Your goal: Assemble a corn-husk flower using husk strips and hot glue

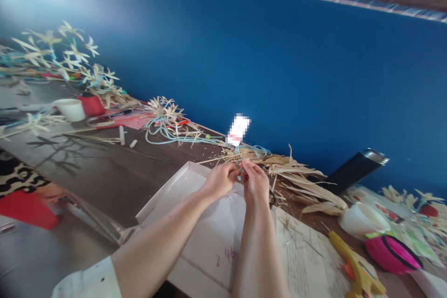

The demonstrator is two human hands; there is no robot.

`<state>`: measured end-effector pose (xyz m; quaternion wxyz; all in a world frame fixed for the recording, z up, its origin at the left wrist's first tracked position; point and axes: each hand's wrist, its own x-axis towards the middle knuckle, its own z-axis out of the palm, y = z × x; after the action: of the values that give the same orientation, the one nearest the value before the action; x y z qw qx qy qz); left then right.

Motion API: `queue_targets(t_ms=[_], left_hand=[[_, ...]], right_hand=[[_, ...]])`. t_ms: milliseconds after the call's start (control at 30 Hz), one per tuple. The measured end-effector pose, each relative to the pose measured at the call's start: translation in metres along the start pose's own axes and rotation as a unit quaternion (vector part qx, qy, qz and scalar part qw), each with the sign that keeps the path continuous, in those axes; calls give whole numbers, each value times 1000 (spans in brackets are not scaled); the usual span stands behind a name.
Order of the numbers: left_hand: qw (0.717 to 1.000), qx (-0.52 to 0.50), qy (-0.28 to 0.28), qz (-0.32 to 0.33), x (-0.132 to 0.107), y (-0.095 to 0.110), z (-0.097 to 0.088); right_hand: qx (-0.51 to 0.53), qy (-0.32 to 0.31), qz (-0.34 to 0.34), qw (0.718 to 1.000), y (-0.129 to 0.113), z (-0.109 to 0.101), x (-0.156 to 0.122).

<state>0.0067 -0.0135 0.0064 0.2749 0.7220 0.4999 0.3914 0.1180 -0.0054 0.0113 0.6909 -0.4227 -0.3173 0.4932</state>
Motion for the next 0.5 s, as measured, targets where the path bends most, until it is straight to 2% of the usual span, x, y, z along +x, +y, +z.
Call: queue_targets(t_ms=[500], left_hand=[[1000, -25, -3, 12, -1, -1, 1]], right_hand=[[5, -1, -16, 1000, 0, -1, 0]])
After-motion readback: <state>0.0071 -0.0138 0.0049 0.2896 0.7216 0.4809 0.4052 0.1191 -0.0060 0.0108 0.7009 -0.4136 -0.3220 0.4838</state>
